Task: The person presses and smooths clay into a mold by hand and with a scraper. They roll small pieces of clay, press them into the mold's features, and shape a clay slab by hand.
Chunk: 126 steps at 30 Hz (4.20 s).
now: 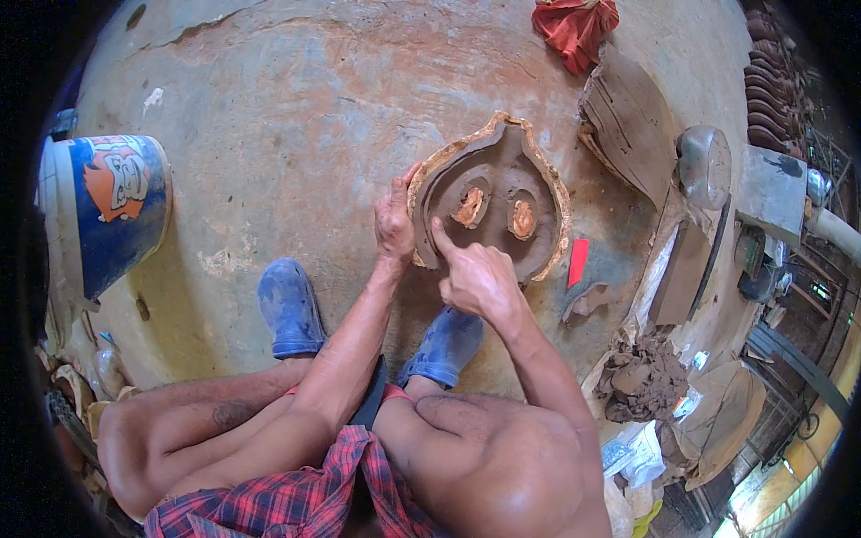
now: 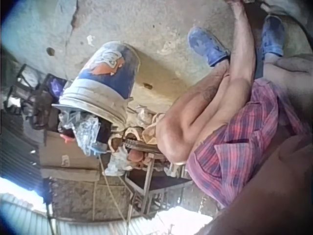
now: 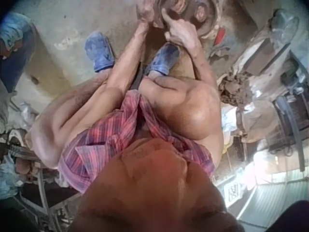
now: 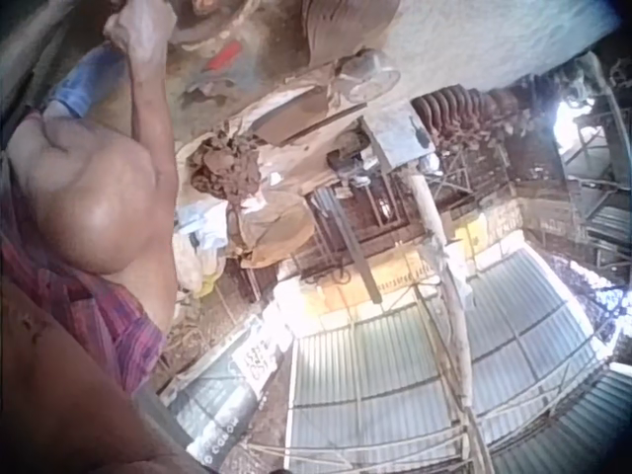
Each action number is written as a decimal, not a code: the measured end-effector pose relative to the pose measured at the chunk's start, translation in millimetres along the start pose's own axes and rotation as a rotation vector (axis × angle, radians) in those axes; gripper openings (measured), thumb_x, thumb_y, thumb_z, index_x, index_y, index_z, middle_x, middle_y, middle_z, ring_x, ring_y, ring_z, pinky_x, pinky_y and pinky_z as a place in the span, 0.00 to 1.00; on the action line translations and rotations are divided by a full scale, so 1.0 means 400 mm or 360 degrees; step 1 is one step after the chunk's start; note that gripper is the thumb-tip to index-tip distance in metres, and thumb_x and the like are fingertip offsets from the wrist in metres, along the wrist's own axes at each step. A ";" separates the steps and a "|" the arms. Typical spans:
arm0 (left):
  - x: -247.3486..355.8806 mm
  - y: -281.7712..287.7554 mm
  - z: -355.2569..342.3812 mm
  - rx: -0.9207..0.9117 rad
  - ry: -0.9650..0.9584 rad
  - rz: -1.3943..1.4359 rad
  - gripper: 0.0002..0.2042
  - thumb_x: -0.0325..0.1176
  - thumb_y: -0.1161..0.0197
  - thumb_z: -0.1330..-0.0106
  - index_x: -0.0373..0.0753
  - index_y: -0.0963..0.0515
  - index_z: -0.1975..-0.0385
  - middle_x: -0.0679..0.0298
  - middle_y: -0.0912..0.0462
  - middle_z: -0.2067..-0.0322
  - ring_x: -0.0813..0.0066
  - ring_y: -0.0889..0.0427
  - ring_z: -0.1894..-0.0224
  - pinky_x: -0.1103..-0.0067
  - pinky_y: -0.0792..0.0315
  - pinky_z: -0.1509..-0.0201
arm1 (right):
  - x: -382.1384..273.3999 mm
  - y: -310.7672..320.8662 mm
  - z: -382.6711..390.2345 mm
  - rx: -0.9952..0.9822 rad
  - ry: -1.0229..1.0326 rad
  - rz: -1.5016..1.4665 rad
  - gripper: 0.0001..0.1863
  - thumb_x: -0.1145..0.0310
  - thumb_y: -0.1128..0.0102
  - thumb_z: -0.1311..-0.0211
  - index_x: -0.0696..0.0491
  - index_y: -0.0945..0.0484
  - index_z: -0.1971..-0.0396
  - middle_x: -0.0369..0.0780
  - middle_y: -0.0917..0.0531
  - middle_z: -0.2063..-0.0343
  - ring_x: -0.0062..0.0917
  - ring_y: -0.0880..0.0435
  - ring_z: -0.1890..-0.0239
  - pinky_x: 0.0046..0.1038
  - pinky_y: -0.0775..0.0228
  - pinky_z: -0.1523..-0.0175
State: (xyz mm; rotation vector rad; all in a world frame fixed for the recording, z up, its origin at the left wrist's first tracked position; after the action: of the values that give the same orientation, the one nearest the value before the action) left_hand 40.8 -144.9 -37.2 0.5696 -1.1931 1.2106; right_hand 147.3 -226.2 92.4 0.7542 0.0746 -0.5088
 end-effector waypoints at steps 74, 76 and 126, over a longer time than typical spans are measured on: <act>-0.026 0.009 -0.145 -0.0379 -0.0023 -0.0298 0.27 0.46 0.59 0.13 0.31 0.22 0.35 0.56 0.15 0.42 0.66 0.16 0.42 0.71 0.25 0.34 | 0.684 -0.352 0.493 0.1587 -0.1768 -0.0932 0.19 0.54 0.31 0.30 0.57 0.11 0.57 0.57 0.11 0.63 0.54 0.12 0.57 0.49 0.23 0.51; -0.011 0.005 -0.149 -0.0349 -0.0073 -0.0368 0.27 0.46 0.59 0.14 0.31 0.22 0.35 0.56 0.14 0.43 0.66 0.16 0.42 0.70 0.25 0.35 | 0.654 -0.370 0.471 0.1633 -0.1697 -0.0974 0.22 0.51 0.28 0.34 0.56 0.12 0.56 0.56 0.12 0.61 0.55 0.13 0.56 0.49 0.23 0.51; 0.265 -0.594 0.255 -0.1927 -0.0614 0.0132 0.65 0.93 0.70 0.46 0.51 0.74 0.17 0.58 0.78 0.16 0.57 0.76 0.15 0.55 0.76 0.16 | 0.264 0.011 0.353 0.2240 0.0457 -0.1262 0.66 0.13 0.75 0.37 0.52 0.69 0.16 0.52 0.67 0.16 0.51 0.70 0.15 0.62 0.76 0.19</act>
State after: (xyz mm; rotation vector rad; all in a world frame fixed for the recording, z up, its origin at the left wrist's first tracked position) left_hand 208.9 -266.1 150.5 -0.1880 -2.0023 0.2620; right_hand 225.9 -362.0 172.9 2.2121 0.3038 -1.2276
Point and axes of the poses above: each hand's wrist, its own z-axis away from the middle knuckle, its own y-axis out of the back of the hand, x = y × z, the point moved 1 cm from there along -z, towards the middle knuckle
